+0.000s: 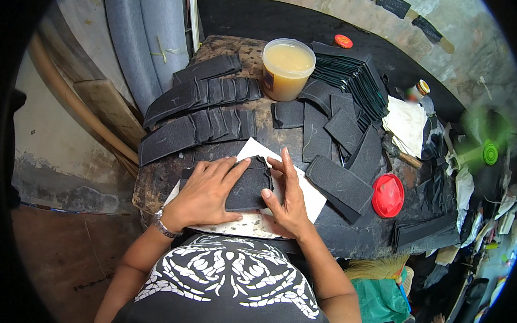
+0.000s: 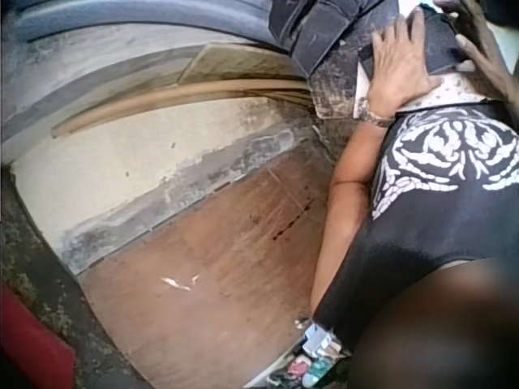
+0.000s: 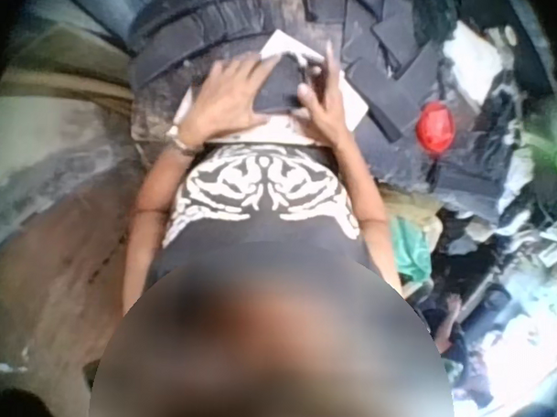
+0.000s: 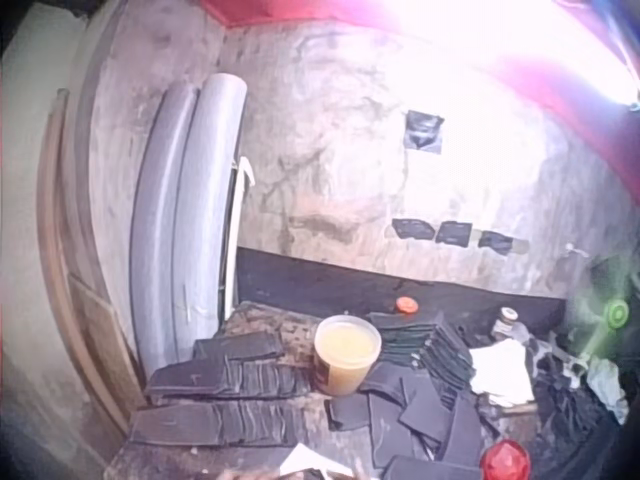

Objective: The person repeatedly picks up small black fabric pieces from a pile, folds them by hand, and places them into a neat stack on a white sheet. The person continues this process throughout the clip, handling one piece at a time.

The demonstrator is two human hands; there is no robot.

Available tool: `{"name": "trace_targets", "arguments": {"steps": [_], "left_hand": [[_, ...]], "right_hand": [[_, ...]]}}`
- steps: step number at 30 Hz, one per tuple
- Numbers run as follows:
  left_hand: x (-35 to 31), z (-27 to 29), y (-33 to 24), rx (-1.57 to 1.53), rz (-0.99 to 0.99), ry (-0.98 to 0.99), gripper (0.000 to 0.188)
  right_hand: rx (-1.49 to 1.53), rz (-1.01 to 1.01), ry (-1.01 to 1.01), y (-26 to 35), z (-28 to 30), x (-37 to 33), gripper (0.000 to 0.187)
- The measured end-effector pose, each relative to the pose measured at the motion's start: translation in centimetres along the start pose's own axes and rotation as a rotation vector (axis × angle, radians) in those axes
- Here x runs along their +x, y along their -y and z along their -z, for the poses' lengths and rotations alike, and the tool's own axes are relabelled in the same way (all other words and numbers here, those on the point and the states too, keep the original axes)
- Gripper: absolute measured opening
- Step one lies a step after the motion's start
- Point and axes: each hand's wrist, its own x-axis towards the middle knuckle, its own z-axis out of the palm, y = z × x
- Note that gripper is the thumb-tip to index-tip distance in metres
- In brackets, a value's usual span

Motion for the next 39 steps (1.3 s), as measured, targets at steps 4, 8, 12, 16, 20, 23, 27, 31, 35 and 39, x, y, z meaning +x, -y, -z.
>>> {"name": "trace_targets", "arguments": {"steps": [4,8,12,16,20,23,27,31,35,39], "left_hand": [[1.6,-0.8,-0.8,-0.046,-0.015,-0.024,0.114],[2.1,0.1,-1.1,-0.197,-0.026,-0.016,0.115],[1.5,2.3,-0.9,-0.344,0.074,0.020,0.113],[1.2,3.2,-1.0,-0.117,0.083,-0.097,0.116],[1.8,1.4,-1.6,-0.032,0.049,0.052,0.119],[1.8,0.1,-1.7,0.020,-0.028,0.029,0.118],[1.4,-0.2,-1.0,-0.172,0.037,0.151,0.114],[0.8,-0.3,-1.1,-0.064,-0.077,-0.057,0.096],[-0.1,-0.7,-1.0,-0.119,-0.143,-0.125,0.067],[-0.8,-1.6,-0.4,-0.146,-0.145,-0.125,0.050]], "right_hand": [[0.057,0.017,0.005,-0.2,0.0,0.3,0.083],[0.088,-0.021,0.002,0.2,0.1,0.4,0.086],[0.042,-0.071,-0.006,0.6,0.1,0.4,0.095],[0.088,-0.065,-0.049,0.4,-0.3,0.5,0.094],[0.118,-0.098,-0.072,0.0,-0.1,0.4,0.093],[0.098,-0.097,-0.069,-0.2,0.1,0.2,0.094],[0.142,-0.073,-0.096,-0.5,0.0,0.0,0.086],[0.098,0.097,-0.111,-0.4,0.6,0.0,0.063],[-0.117,0.297,-0.063,0.3,1.7,-0.2,0.045],[-0.370,0.141,-0.061,0.6,0.8,-0.2,0.042]]}}
